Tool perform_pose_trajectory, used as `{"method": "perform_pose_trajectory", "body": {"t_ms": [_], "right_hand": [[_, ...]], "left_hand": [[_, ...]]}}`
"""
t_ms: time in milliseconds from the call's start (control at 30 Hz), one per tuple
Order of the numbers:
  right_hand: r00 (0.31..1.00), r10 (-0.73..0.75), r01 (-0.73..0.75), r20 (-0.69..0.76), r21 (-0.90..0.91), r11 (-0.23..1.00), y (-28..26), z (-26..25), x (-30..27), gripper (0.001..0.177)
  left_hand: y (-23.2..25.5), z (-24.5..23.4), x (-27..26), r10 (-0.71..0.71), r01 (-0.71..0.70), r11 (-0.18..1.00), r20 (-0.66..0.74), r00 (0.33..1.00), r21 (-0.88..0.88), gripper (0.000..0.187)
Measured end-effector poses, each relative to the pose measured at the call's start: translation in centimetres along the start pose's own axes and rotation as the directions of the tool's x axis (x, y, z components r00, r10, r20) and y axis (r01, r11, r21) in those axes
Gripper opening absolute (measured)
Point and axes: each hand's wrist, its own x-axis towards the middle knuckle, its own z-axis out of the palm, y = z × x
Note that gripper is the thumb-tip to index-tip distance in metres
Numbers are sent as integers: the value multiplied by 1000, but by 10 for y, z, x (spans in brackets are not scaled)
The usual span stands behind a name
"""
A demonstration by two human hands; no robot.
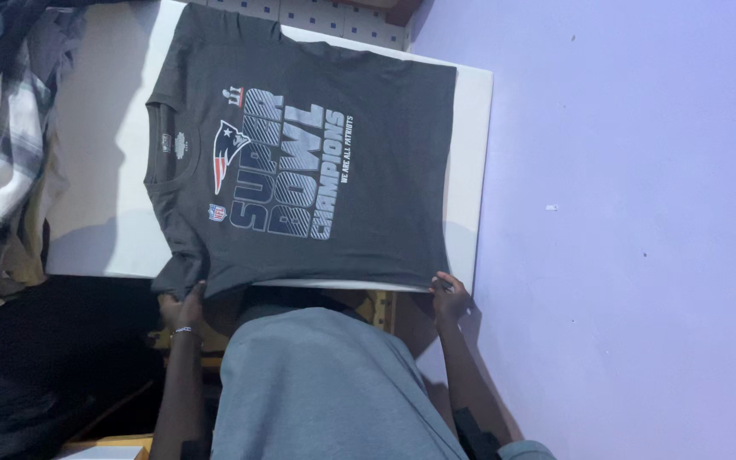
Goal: The person smooths out a shirt on a white surface and then folds it in half.
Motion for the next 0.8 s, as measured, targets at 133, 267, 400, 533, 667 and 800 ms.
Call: {"method": "perform_pose_trajectory", "body": {"t_ms": [133, 267, 400, 533, 667, 800], "right_hand": [[971, -240, 212, -17, -412, 886, -5, -1, 5, 24], [938, -343, 316, 54, -544, 777, -14, 4, 3, 27], [877, -478, 277, -52, -757, 591, -19, 21, -13, 24], [853, -512, 480, 103, -541, 691, -23, 65, -18, 19], [805, -411, 570, 427, -369, 734, -32, 133, -45, 19], [632, -296, 578, 716, -181, 796, -58, 189, -87, 20]], "left_hand": [[-1, -17, 2, -40, 44, 940, -21, 999, 340, 92], [8, -24, 9, -64, 250, 835, -364, 929, 490, 98], [25, -30, 34, 234, -79, 920, -376, 897, 383, 51], [56, -19, 87, 221, -204, 959, -73, 972, 197, 38], [73, -10, 121, 74, -80, 972, 37, 997, 219, 31], [72, -6, 127, 43, -112, 964, 271, 962, 242, 33]]}}
